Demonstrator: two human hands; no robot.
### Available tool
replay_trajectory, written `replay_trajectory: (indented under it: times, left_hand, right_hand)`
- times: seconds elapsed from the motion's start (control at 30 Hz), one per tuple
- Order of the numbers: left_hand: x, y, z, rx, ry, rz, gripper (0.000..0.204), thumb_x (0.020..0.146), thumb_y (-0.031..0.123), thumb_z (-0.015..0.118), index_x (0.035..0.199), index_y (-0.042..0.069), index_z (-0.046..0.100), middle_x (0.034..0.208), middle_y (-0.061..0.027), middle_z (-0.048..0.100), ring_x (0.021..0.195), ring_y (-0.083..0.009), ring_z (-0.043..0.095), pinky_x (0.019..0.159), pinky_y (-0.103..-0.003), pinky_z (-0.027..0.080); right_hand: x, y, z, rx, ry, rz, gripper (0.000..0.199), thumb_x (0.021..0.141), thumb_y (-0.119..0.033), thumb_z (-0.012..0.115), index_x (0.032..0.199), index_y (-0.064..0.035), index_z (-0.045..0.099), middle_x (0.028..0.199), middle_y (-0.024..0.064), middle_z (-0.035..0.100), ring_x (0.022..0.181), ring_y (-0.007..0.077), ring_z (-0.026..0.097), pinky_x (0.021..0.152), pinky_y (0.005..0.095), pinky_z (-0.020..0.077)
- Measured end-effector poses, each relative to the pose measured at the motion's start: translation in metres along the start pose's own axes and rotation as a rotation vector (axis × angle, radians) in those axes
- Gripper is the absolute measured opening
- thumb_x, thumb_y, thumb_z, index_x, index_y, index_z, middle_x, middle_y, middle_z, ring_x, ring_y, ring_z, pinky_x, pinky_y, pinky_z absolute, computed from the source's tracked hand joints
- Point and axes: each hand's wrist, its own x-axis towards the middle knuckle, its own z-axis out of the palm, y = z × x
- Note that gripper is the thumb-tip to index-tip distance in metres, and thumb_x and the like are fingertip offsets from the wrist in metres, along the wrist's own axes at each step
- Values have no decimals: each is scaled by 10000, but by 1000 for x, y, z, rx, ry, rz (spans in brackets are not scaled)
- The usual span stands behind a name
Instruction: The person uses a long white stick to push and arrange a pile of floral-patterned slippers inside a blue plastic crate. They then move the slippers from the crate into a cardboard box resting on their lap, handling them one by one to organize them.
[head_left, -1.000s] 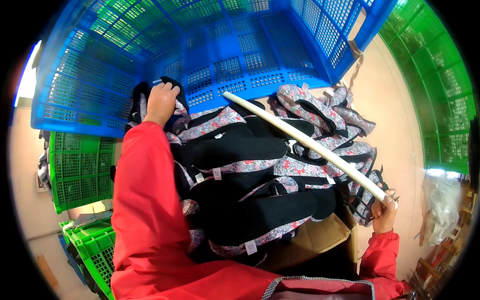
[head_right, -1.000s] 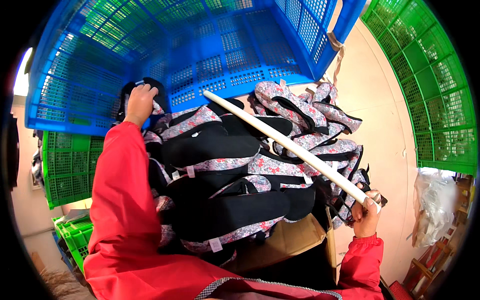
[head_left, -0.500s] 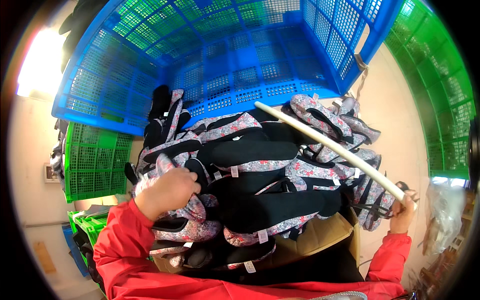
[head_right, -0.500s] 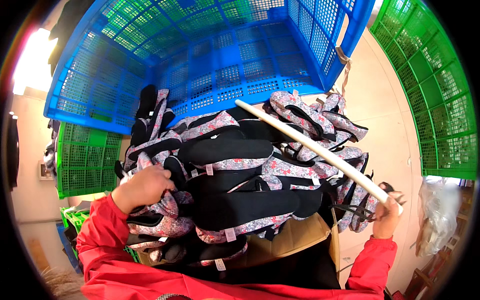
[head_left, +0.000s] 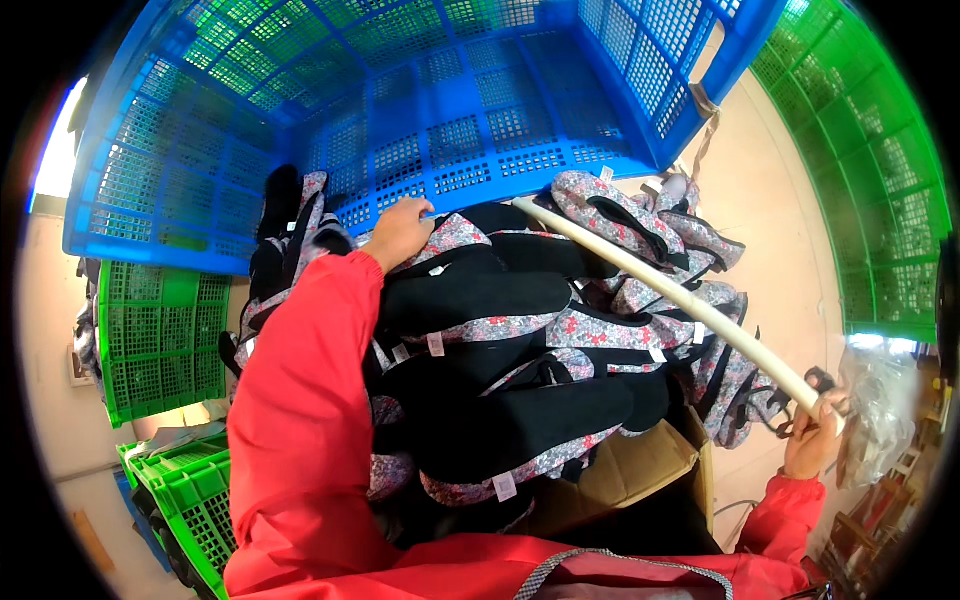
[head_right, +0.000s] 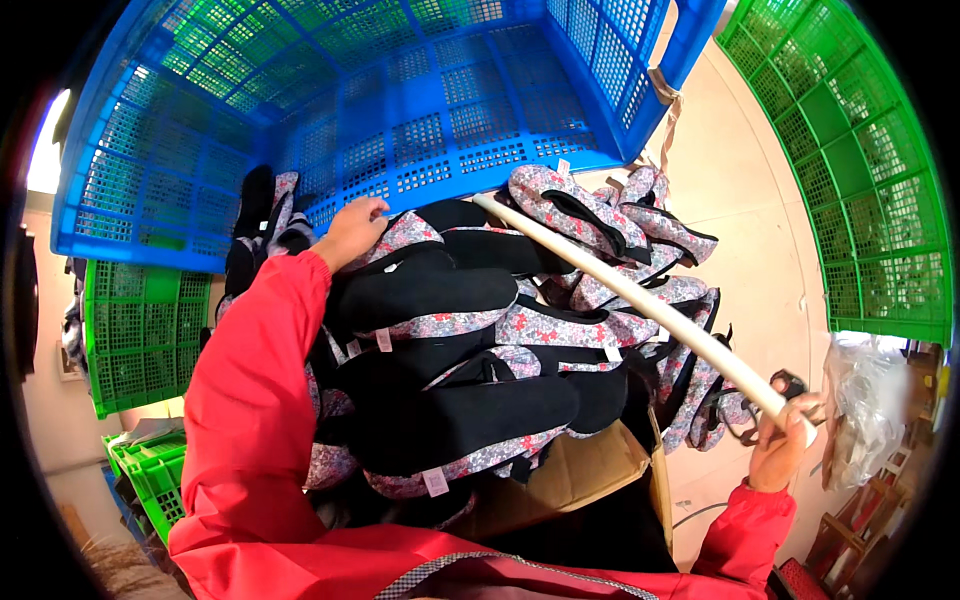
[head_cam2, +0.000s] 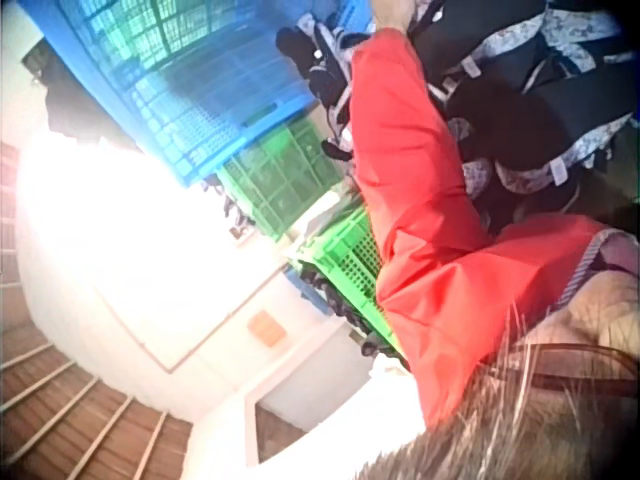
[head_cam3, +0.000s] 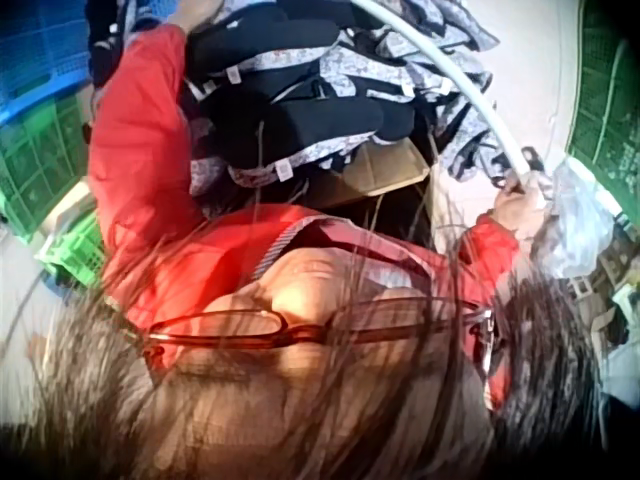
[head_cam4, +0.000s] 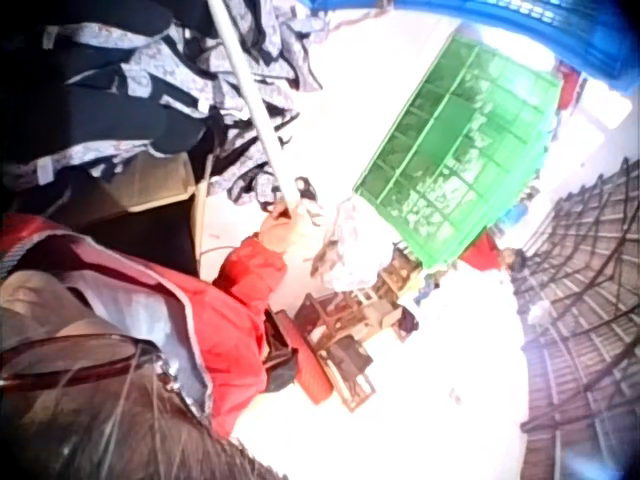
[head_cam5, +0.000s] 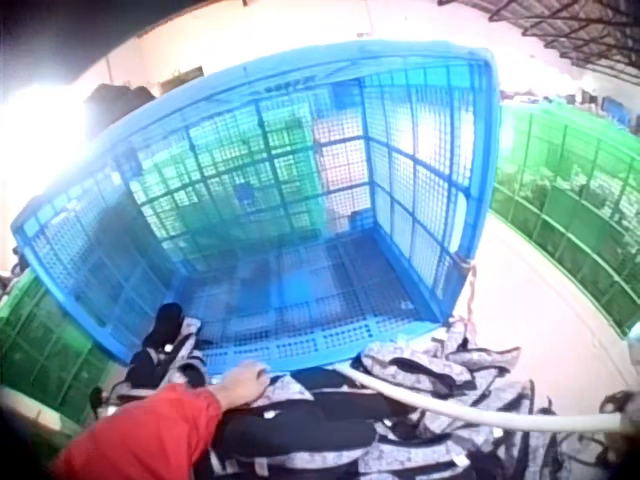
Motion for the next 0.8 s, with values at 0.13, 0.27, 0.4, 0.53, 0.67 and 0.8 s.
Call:
replay_trajectory:
  times: [0.13, 0.27, 0.4, 0.53, 0.67, 0.8]
  left_hand:
    - [24, -27, 56, 14, 137, -22, 318, 918, 249, 516, 1136, 69, 660, 1084, -195, 674, 1037, -383, 620, 920, -455, 477]
    - [44, -19, 75, 110, -290, -232, 409, 944, 305, 431, 1144, 46, 677, 1164, -212, 656, 1079, -401, 610, 944, -461, 470]
    - [46, -32, 79, 208, -542, -224, 443, 955, 320, 418, 1107, 11, 696, 1203, -253, 626, 1119, -423, 592, 951, -464, 464]
    - [44, -41, 74, 138, -575, -291, 481, 930, 381, 489, 1117, -17, 685, 1219, -294, 602, 1146, -411, 589, 984, -447, 451]
    - [39, -17, 79, 148, -326, -600, 489, 850, 368, 644, 1174, 2, 652, 1281, -273, 577, 1171, -376, 579, 1005, -432, 443]
    - [32, -32, 92, 398, 90, -440, 373, 817, 176, 662, 1162, 44, 607, 1238, -154, 558, 1166, -343, 539, 972, -412, 470]
  right_hand:
    - [-28, 28, -20, 63, -74, 67, 147, 937, -219, 557, 1005, -140, 454, 1108, 143, 621, 467, 71, 383, 414, 206, 268]
    - [-44, 37, -20, 7, 83, 178, 231, 909, -296, 584, 1012, -144, 446, 1121, 121, 593, 506, 87, 442, 419, 186, 314]
    - [-46, 42, -25, -6, 92, 224, 212, 918, -295, 575, 1007, -151, 447, 1133, 101, 591, 558, 91, 484, 412, 183, 320]
    - [-41, 43, -27, -26, 57, 242, 206, 913, -299, 579, 989, -158, 449, 1116, 99, 596, 542, 92, 477, 391, 182, 303]
    - [-40, 48, -40, -33, 63, 265, 216, 911, -312, 582, 985, -163, 446, 1110, 93, 594, 523, 90, 463, 379, 182, 291]
    - [-38, 47, -42, -30, 36, 269, 211, 941, -321, 569, 984, -164, 434, 888, 39, 555, 533, 69, 456, 390, 178, 277]
